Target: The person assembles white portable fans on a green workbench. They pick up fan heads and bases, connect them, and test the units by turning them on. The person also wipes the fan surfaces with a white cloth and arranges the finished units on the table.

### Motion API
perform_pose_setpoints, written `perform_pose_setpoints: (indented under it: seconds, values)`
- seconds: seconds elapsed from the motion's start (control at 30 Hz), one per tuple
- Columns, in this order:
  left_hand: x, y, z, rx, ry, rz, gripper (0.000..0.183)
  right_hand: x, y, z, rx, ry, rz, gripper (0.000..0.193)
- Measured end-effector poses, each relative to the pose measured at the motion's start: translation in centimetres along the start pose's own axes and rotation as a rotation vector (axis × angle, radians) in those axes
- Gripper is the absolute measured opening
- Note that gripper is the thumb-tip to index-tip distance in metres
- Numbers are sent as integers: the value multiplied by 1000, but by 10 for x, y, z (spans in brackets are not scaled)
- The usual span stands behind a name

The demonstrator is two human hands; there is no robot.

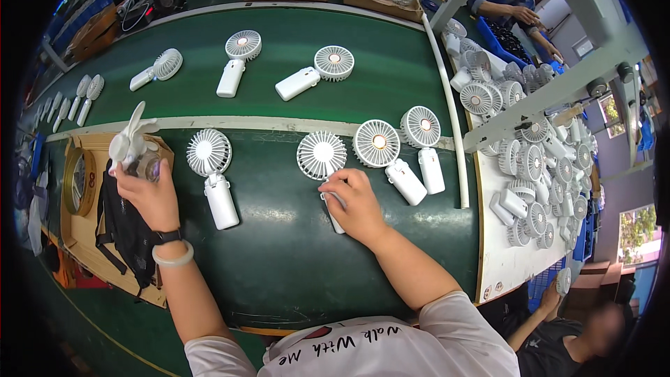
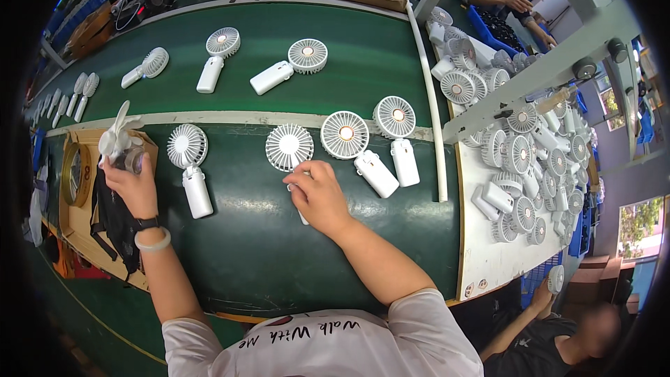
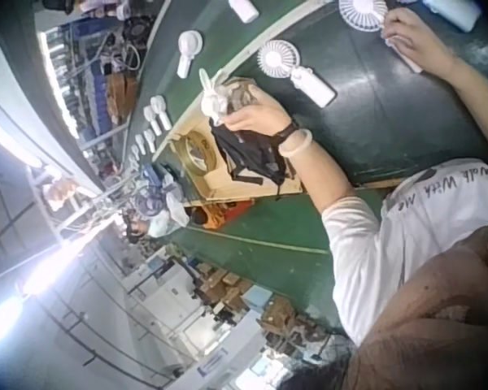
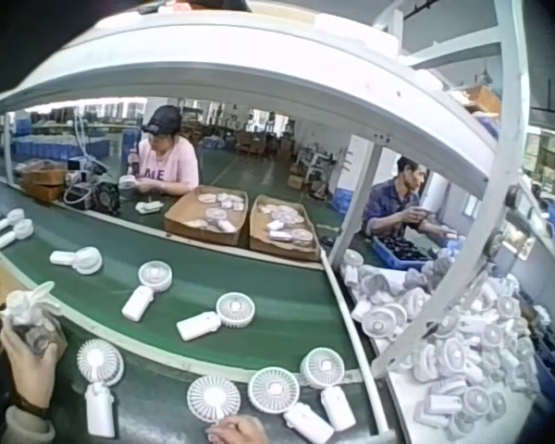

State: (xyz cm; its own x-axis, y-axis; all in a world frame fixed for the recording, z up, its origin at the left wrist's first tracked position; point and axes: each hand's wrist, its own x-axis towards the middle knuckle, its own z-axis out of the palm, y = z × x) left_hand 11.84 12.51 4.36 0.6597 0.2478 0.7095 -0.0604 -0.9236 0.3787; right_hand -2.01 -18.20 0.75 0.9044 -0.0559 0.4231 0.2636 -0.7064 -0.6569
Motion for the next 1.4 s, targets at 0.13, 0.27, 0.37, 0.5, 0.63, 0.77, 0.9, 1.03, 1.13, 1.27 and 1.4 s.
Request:
perform_pose_setpoints:
  seconds: [0.13,0.27,0.37,0.5,0.63,0.77,0.9,1.03,1.13,1.27,1.4]
  values:
    - [20,-8,16,113,-52,-26,82,-2,4,1,-4,38,-40,17]
    - [33,-33,26,-1,-74,-63,85,1,-1,2,21,37,-55,17]
    - [36,-30,28,-34,-99,-112,79,-1,1,0,16,33,-43,17]
    - [31,-25,22,-63,-42,-98,79,-2,4,1,37,50,-57,17]
    - [21,-13,8,-324,104,-76,84,-3,4,2,-3,59,-73,21]
    - [-23,33,-27,-496,145,96,89,-2,-11,-3,-4,206,-190,31]
    - [-103,78,-69,-1058,-433,117,93,-19,-26,1,349,61,-258,65]
    - [-130,99,-70,-1080,-825,-117,79,-22,-25,6,511,-265,-143,81]
    - [-104,110,-71,-806,-1039,223,77,-27,-22,5,767,-347,177,72]
    - [-84,86,-69,-529,-937,435,75,-31,-23,6,455,-208,22,63]
    - [-105,73,-43,-51,-609,187,62,-18,-30,8,258,-378,-240,59]
